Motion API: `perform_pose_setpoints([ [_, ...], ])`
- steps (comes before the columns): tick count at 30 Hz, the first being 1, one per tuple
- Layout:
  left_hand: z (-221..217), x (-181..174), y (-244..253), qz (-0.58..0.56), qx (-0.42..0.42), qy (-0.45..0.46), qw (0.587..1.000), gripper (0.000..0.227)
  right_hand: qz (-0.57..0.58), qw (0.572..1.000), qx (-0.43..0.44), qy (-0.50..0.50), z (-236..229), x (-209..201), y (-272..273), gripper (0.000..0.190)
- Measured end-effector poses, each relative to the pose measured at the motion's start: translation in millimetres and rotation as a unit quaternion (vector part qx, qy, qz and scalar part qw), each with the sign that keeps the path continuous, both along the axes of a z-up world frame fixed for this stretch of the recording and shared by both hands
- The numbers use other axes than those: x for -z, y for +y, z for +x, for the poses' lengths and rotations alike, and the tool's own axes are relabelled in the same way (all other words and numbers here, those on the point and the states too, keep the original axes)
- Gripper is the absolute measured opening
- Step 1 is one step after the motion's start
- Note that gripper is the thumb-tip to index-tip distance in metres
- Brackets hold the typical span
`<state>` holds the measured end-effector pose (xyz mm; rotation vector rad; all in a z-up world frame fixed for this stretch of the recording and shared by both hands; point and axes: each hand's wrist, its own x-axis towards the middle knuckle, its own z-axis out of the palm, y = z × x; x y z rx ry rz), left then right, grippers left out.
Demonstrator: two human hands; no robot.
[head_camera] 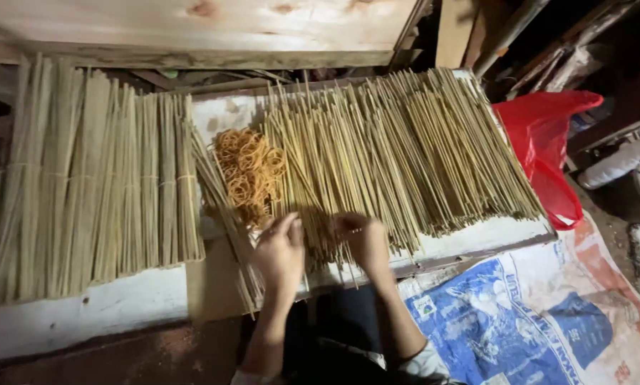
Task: Bundling and aligning thin wooden sticks on a workshop floor
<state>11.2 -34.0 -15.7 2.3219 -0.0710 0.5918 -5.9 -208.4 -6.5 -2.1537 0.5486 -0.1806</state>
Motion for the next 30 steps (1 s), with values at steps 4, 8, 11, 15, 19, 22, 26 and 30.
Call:
perform_pose_setpoints([
  [4, 11.8, -6.4, -101.2, -0.051, 0.188, 0.027, 0.980, 0.011, -0.149, 0.981, 0.121, 0.002, 4.0, 37.2, -120.7, 0.015],
  [8, 24.0, 12.5, -191.8, -0.027, 0.315, 0.002, 0.949, 0.011, -0.256, 0.954, 0.152, 0.044, 0.8, 42.9, -161.5, 0.011],
  [11, 38.1, 47.8, -236.9, -0.034, 0.295, 0.091, 0.951, 0.015, -0.334, 0.932, 0.110, 0.084, 7.9, 46.2, -165.8, 0.013],
  [15, 37.6, 88.5, -252.6, 0.025, 0.220, 0.005, 0.975, 0.009, -0.361, 0.919, 0.058, 0.146, 7.6, 44.5, -160.8, 0.016],
  [19, 46.8, 108.1, -254.8, 0.087, 0.236, -0.080, 0.965, 0.008, -0.275, 0.948, 0.057, 0.150, 19.3, 74.0, -197.6, 0.018],
  [22, 46.8, 119.7, -257.1, 0.129, 0.212, -0.073, 0.966, 0.007, -0.309, 0.938, 0.035, 0.150, 20.5, 86.6, -195.9, 0.015],
  [26, 46.7, 109.1, -254.1, 0.065, 0.209, -0.067, 0.973, 0.009, -0.282, 0.948, 0.058, 0.137, 24.9, 73.5, -191.4, 0.018],
  [30, 43.1, 101.3, -250.4, 0.088, 0.213, -0.078, 0.970, 0.007, -0.245, 0.955, 0.079, 0.148, 22.0, 64.0, -194.0, 0.033],
])
